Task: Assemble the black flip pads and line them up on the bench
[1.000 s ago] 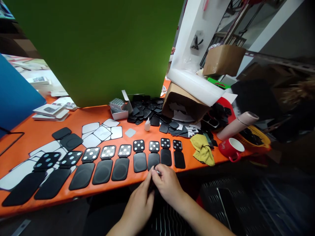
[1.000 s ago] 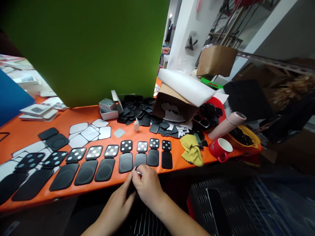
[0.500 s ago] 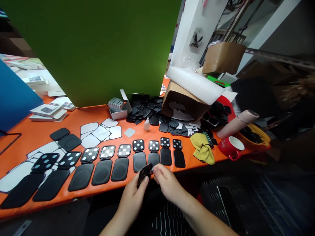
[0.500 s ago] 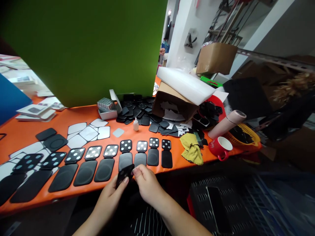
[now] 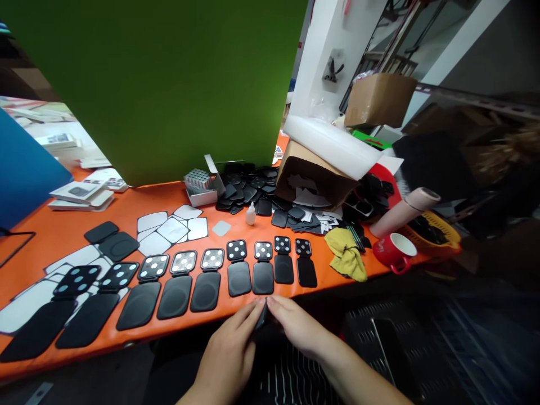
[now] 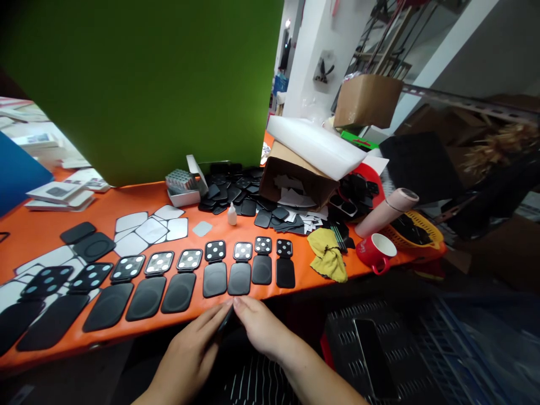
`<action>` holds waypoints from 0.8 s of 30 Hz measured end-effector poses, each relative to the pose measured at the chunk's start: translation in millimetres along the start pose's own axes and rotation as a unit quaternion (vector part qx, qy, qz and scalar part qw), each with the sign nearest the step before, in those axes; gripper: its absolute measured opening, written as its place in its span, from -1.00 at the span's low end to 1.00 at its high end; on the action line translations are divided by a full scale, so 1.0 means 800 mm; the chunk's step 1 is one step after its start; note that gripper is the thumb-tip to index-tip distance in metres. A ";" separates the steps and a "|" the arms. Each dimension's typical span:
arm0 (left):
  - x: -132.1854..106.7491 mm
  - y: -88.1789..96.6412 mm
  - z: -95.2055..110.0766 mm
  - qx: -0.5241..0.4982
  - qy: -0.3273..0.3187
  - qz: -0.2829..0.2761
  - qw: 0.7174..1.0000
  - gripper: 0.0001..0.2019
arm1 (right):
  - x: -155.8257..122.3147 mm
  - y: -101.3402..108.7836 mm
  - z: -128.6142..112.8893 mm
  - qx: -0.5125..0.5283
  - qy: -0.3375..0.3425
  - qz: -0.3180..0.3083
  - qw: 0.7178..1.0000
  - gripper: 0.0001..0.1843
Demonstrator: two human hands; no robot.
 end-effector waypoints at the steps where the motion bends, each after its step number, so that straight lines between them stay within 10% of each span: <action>1: -0.002 -0.001 0.001 0.003 -0.004 -0.003 1.000 -0.34 | -0.002 -0.001 0.002 0.010 -0.009 -0.006 1.000 -0.65; 13: 0.001 -0.002 -0.004 -0.164 0.041 0.059 0.984 -0.50 | 0.001 0.002 0.028 0.177 -0.039 0.095 0.979 -0.71; 21: 0.008 -0.019 -0.062 -0.537 0.328 0.083 0.773 -0.66 | 0.002 -0.014 0.013 0.221 -0.054 -0.014 0.974 -0.72; 24: 0.004 -0.010 -0.060 -0.527 0.334 0.093 0.776 -0.66 | 0.001 -0.012 0.010 0.070 -0.046 -0.017 0.996 -0.66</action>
Point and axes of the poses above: each hand's wrist, its own x-axis towards the middle knuckle, its own y-axis out of the back of the hand, z = x × y, the point moved 9 cm from there along x, towards the middle knuckle, and after that the axes turned 1 degree about z, right-handed, at the moved point
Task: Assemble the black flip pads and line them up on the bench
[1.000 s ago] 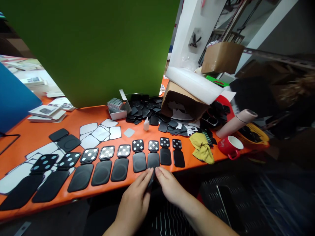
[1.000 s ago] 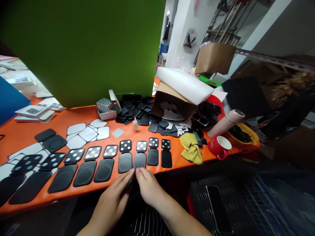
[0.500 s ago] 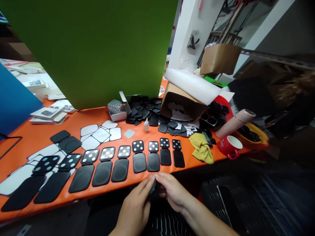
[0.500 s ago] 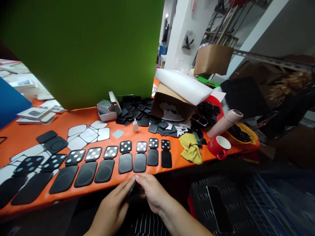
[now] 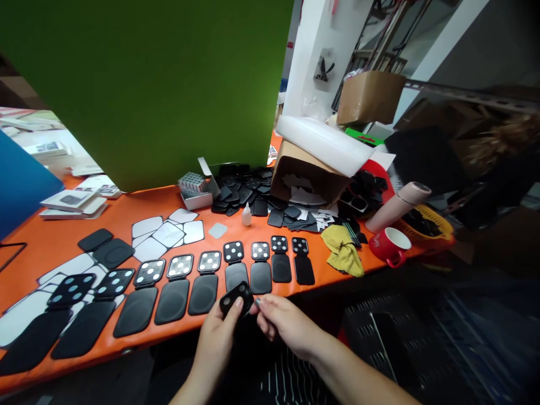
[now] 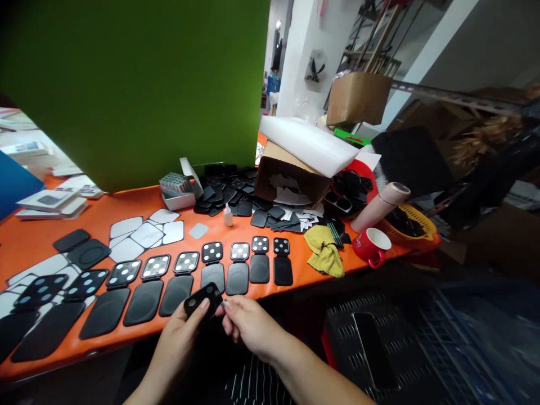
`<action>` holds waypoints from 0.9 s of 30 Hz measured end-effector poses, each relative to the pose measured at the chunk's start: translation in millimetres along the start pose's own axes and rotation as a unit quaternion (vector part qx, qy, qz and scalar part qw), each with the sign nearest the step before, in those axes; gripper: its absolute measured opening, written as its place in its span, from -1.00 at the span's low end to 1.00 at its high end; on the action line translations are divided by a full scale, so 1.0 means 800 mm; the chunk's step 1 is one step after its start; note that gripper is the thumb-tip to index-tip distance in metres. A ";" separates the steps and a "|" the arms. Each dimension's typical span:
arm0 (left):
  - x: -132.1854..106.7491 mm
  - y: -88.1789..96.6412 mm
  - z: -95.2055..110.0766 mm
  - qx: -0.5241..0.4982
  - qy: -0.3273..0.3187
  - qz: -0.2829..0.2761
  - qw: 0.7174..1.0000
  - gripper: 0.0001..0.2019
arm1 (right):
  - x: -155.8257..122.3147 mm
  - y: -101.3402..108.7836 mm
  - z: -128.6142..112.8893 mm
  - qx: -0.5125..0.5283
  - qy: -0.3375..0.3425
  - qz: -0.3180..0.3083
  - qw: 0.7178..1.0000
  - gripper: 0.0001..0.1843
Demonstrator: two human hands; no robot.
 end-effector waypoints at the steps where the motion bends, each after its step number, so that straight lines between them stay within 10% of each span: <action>1: -0.003 0.002 0.005 0.025 -0.018 0.010 0.999 -0.66 | 0.000 0.000 0.000 -0.040 0.001 0.003 0.999 -0.63; 9: -0.030 -0.027 0.036 0.227 -0.278 -0.054 0.932 -0.74 | -0.008 0.000 0.020 0.064 -0.068 0.035 0.995 -0.63; 17: -0.072 -0.043 0.039 0.264 -0.408 -0.110 0.867 -0.55 | -0.035 -0.018 0.036 0.311 -0.191 -0.054 0.929 -0.72; 23: -0.077 -0.063 0.035 0.239 -0.415 -0.149 0.865 -0.52 | -0.039 -0.004 0.045 0.370 -0.184 0.007 0.911 -0.72; 27: -0.037 -0.060 0.015 0.160 -0.233 -0.108 0.953 -0.74 | -0.044 0.034 0.065 0.378 -0.136 0.041 0.915 -0.67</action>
Point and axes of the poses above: each hand's wrist, its own x-axis towards the middle knuckle, its own y-axis out of the back of the hand, z = x × y, the point moved 9 cm from there along x, towards the middle knuckle, and after that the axes turned 1 degree about z, right-handed, at the moved point
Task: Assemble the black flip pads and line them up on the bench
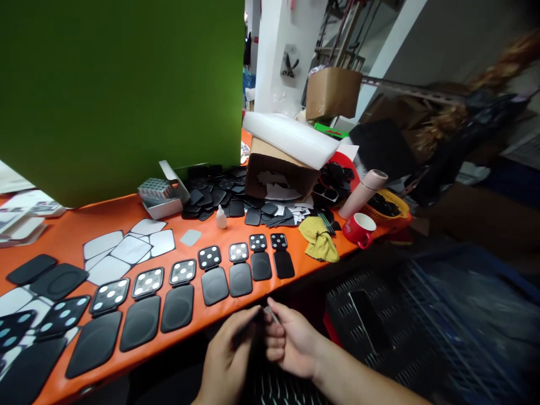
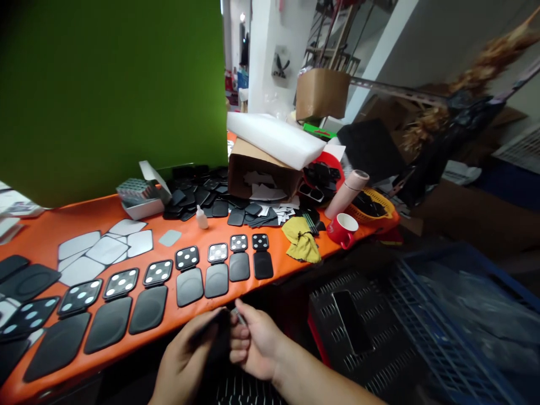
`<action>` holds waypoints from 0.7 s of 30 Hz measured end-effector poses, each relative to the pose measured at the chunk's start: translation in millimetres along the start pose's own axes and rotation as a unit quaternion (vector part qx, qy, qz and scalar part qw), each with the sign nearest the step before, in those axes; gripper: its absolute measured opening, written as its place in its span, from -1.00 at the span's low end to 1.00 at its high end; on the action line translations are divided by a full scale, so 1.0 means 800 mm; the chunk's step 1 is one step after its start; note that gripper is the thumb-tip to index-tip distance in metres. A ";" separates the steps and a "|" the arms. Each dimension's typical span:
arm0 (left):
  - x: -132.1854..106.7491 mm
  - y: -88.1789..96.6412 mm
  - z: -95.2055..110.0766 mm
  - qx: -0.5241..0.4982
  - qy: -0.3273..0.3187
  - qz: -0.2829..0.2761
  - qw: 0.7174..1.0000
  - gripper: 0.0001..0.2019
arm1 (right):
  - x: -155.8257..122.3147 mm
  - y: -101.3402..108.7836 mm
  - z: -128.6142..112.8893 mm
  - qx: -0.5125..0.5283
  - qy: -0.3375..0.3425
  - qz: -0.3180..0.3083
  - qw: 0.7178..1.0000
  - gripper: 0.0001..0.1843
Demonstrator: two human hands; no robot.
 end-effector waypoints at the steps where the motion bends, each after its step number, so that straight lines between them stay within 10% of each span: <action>1: 0.004 0.005 -0.015 -0.039 0.074 0.033 0.996 -0.75 | 0.001 0.023 -0.012 -0.018 0.050 0.032 0.998 -0.67; 7: 0.012 -0.015 -0.045 -0.265 0.270 0.033 0.925 -0.61 | 0.006 0.135 -0.081 -0.185 0.268 0.233 0.916 -0.68; 21: 0.015 -0.055 -0.054 -0.328 0.356 -0.023 0.875 -0.64 | 0.001 0.141 -0.120 -0.382 0.289 0.238 0.845 -0.60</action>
Point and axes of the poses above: each hand's wrist, its own x-axis towards the middle knuckle, its own y-axis out of the back of the hand, z = x × y, the point moved 9 cm from there along x, towards the middle knuckle, and after that the axes turned 1 degree about z, right-handed, at the moved point
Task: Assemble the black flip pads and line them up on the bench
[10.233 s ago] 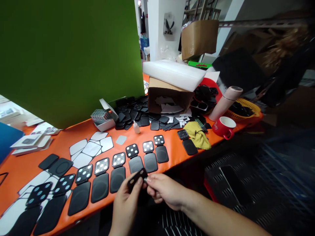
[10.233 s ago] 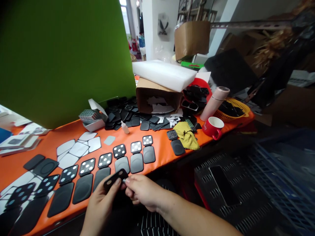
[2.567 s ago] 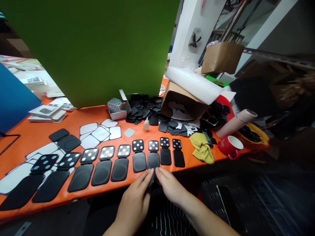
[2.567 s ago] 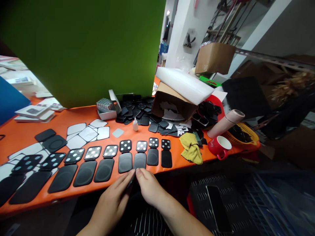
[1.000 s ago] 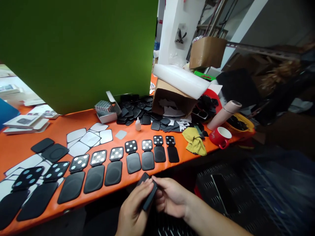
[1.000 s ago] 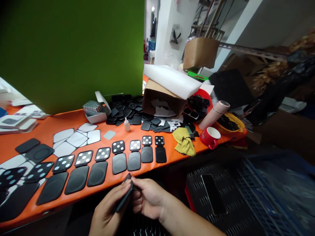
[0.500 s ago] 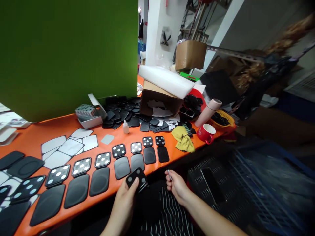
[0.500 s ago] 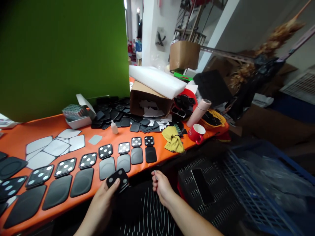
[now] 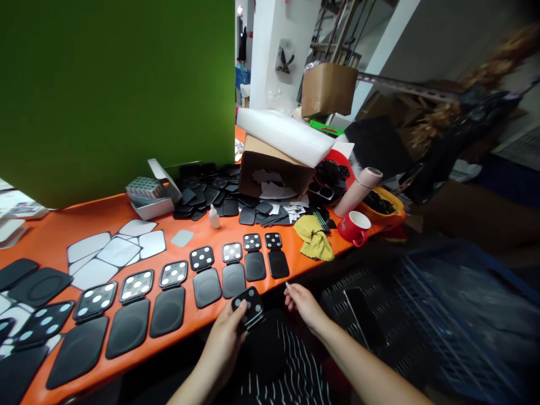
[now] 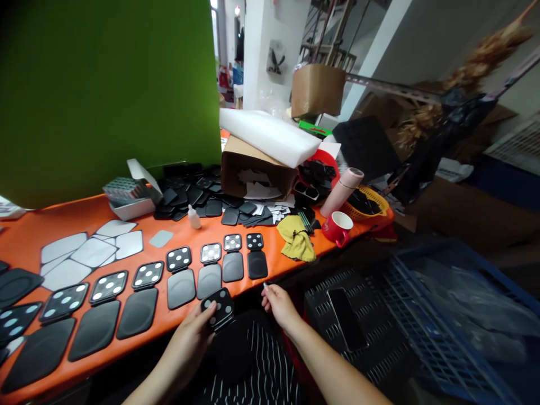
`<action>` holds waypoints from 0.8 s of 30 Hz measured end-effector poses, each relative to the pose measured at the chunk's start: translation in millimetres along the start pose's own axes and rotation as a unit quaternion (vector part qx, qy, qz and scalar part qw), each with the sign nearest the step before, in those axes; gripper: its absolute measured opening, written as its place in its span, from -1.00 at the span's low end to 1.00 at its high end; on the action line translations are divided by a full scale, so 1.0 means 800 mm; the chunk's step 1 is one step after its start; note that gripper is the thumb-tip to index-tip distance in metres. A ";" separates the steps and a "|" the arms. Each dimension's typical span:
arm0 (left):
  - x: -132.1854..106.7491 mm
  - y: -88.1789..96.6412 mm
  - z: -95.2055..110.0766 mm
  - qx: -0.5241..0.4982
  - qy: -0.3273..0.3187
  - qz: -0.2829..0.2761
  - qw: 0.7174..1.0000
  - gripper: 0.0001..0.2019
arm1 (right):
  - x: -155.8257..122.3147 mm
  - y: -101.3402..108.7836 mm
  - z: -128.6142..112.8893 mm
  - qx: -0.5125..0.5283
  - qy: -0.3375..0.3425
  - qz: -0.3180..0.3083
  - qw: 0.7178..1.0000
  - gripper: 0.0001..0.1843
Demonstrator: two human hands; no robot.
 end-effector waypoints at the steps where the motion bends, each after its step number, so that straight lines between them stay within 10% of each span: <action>1: 0.002 -0.001 0.000 0.003 0.001 -0.002 1.000 -0.62 | 0.002 -0.002 -0.001 -0.007 0.003 0.005 1.000 -0.60; 15: 0.031 -0.031 0.007 0.121 -0.074 -0.030 0.989 -0.54 | -0.037 0.012 -0.054 -0.140 0.087 0.023 0.986 -0.67; 19: 0.054 -0.077 0.038 0.292 -0.212 -0.063 0.930 -0.52 | -0.059 -0.023 -0.083 -0.009 0.098 -0.093 0.991 -0.59; 24: 0.080 -0.113 0.068 0.399 -0.303 -0.113 0.858 -0.54 | 0.002 0.043 -0.112 -0.053 0.137 0.070 0.987 -0.59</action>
Point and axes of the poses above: each hand's wrist, its own x-axis towards the middle knuckle, its own y-axis out of the back of the hand, z = x × y, the point moved 9 cm from there along x, towards the middle knuckle, and after that the axes turned 1 degree about z, right-handed, at the moved point
